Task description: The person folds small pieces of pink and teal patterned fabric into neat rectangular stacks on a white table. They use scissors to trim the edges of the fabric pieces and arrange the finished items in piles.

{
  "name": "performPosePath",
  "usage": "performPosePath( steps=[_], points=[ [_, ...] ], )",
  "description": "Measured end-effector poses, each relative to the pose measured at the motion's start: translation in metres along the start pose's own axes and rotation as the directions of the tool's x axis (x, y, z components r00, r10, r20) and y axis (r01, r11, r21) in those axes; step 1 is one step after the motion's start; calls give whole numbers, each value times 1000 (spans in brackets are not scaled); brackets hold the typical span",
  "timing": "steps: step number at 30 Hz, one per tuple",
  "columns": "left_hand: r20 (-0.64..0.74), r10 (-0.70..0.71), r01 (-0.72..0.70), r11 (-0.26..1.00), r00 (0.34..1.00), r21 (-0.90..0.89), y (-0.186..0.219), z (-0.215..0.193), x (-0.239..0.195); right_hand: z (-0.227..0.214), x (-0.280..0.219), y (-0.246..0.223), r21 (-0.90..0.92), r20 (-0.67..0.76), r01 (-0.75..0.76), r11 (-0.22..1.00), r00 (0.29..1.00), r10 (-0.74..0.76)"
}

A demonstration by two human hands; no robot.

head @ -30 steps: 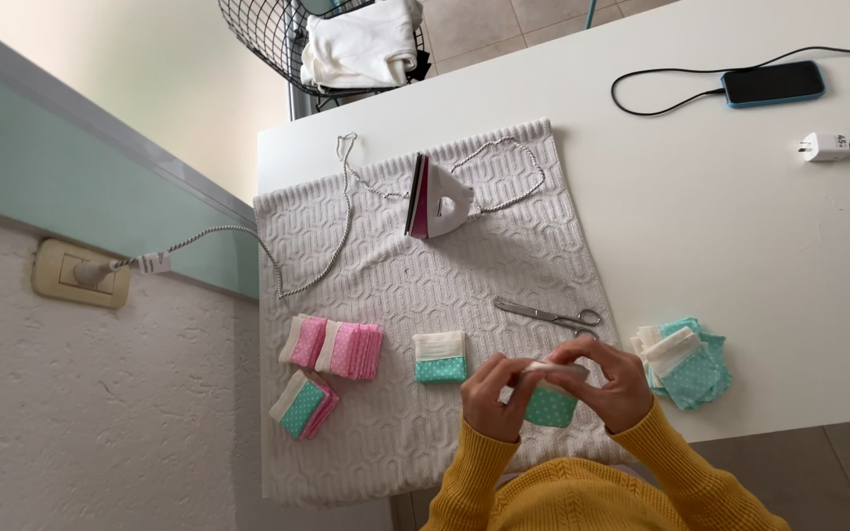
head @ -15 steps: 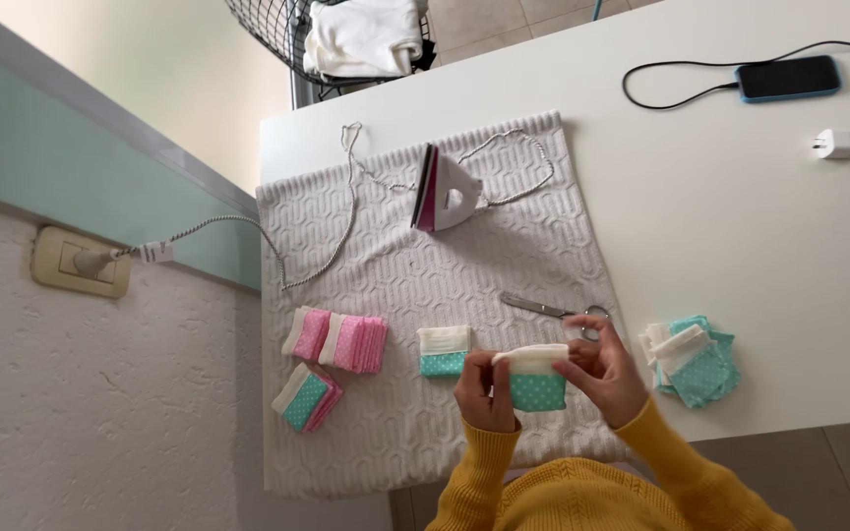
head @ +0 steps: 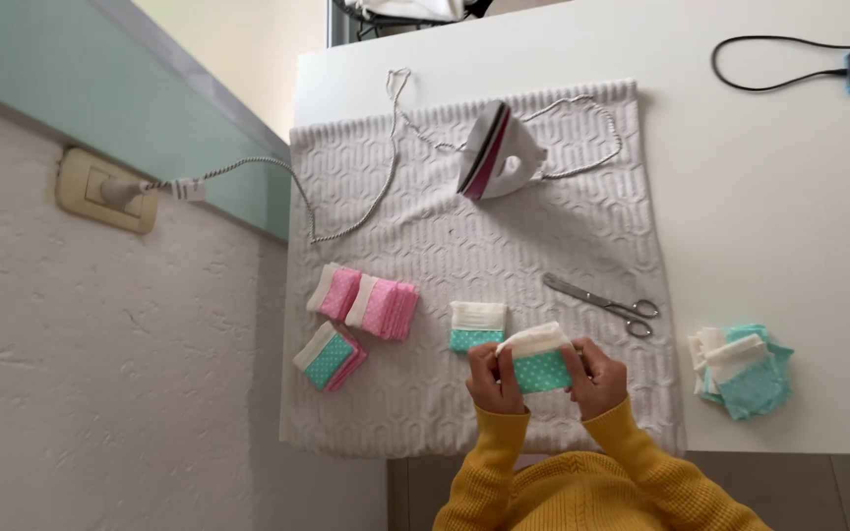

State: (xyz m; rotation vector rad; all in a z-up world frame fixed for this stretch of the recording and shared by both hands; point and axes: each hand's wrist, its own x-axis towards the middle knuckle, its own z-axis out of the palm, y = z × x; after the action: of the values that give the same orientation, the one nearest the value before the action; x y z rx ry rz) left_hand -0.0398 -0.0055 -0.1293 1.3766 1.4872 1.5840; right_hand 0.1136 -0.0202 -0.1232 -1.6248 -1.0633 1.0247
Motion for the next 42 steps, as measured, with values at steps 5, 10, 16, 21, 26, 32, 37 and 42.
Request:
performPosePath(
  steps=[5, 10, 16, 21, 26, 32, 37, 42],
  points=[
    [301, -85, 96, 995, 950, -20, 1, -18, 9, 2, 17, 16, -210, 164, 83, 974, 985, -49],
    [159, -340, 342, 939, 927, 16, -28, -11, -20, 17, -2, 43, -363, 109, 263, 894, 965, -240],
    [51, -271, 259, 950, 961, 177, -52, -24, -2, 42, 14, 39, -358, 160, 321, 877, 946, -281],
    [98, -145, 105, 939, 985, 328, -88, -41, 56, 92, 60, 70, -417, 254, 437, 797, 898, -359],
    [152, -115, -41, 653, 982, 756, -166, -30, 72, 117, 92, 99, -650, 316, 516, 558, 851, -419],
    [123, -248, 95, 711, 961, 697, -137, -33, 74, 109, 88, 70, -754, 391, 370, 542, 917, -81],
    [349, 233, -420, 528, 907, 738, -111, -16, 35, 53, 61, 53, -583, 280, 274, 765, 951, -127],
    [632, 149, -646, 283, 760, 710, -107, 6, 34, -44, 14, 66, -475, 192, -13, 880, 974, 118]
  ],
)
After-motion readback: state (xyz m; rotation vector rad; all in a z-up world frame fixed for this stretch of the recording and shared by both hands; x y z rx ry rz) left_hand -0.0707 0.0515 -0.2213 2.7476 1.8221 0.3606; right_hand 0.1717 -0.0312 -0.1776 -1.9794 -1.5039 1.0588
